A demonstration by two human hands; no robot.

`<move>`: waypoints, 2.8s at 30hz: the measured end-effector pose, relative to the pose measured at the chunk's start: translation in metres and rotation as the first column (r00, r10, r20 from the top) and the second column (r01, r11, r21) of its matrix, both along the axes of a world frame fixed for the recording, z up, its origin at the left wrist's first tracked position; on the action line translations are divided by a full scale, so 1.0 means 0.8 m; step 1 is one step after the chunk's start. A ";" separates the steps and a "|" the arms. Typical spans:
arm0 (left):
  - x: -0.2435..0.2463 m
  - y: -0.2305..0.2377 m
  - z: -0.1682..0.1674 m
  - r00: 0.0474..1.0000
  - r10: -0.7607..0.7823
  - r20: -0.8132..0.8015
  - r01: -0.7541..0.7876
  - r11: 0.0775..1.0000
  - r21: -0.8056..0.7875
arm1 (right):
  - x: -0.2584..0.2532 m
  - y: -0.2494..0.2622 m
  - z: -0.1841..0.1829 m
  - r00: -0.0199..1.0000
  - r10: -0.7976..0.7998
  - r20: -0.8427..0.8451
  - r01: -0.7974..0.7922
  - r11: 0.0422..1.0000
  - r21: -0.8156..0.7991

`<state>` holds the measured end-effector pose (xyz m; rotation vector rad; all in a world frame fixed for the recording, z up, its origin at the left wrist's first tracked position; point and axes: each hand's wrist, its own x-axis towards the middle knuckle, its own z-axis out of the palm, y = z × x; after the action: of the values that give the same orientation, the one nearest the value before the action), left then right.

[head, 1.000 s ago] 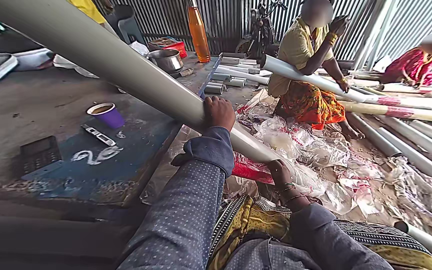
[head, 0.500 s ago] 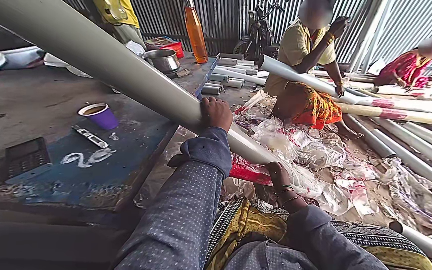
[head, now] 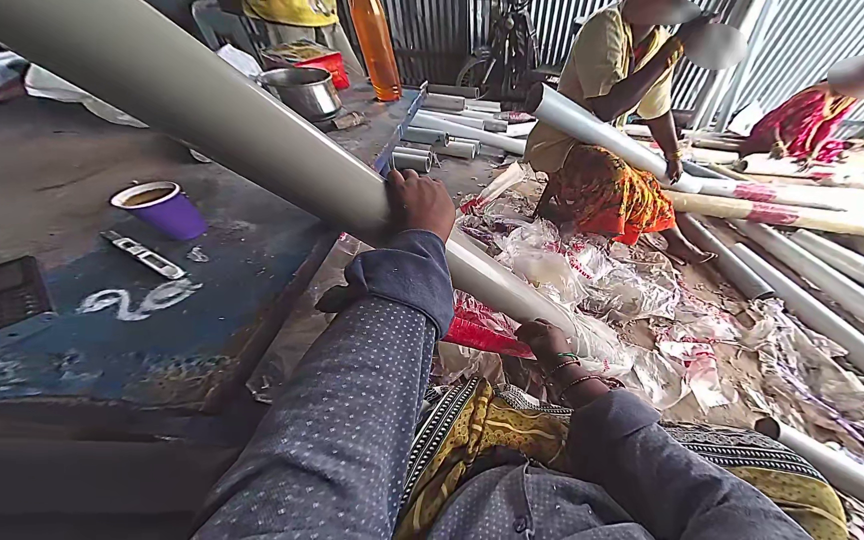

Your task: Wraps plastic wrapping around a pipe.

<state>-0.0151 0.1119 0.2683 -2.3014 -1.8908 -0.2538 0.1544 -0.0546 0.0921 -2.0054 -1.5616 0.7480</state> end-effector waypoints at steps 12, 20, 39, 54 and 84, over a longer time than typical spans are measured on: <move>0.005 -0.002 0.004 1.000 -0.008 -0.009 0.008 0.998 -0.056 | -0.003 -0.009 -0.015 1.000 0.006 0.008 -0.006 0.999 -0.047; 0.000 -0.004 0.008 0.996 -0.030 0.088 0.038 0.995 -0.090 | 0.007 -0.002 -0.031 0.862 -0.313 -0.398 0.406 0.897 0.173; 0.001 -0.020 0.020 0.999 -0.031 0.022 0.033 0.994 -0.104 | -0.065 0.039 0.038 0.861 0.223 0.456 -0.428 0.802 0.417; 0.001 -0.025 0.029 0.998 -0.039 -0.056 0.031 0.989 -0.145 | -0.072 0.039 0.074 0.766 0.388 0.512 -0.536 0.826 0.176; 0.003 -0.001 -0.003 0.999 -0.008 -0.050 0.008 1.000 -0.003 | -0.095 0.066 0.071 0.720 0.274 0.638 -0.647 0.598 0.473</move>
<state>-0.0125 0.1112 0.2660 -2.2951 -1.8598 -0.1934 0.0782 -0.0019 0.1491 -1.2475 -2.3098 -0.2623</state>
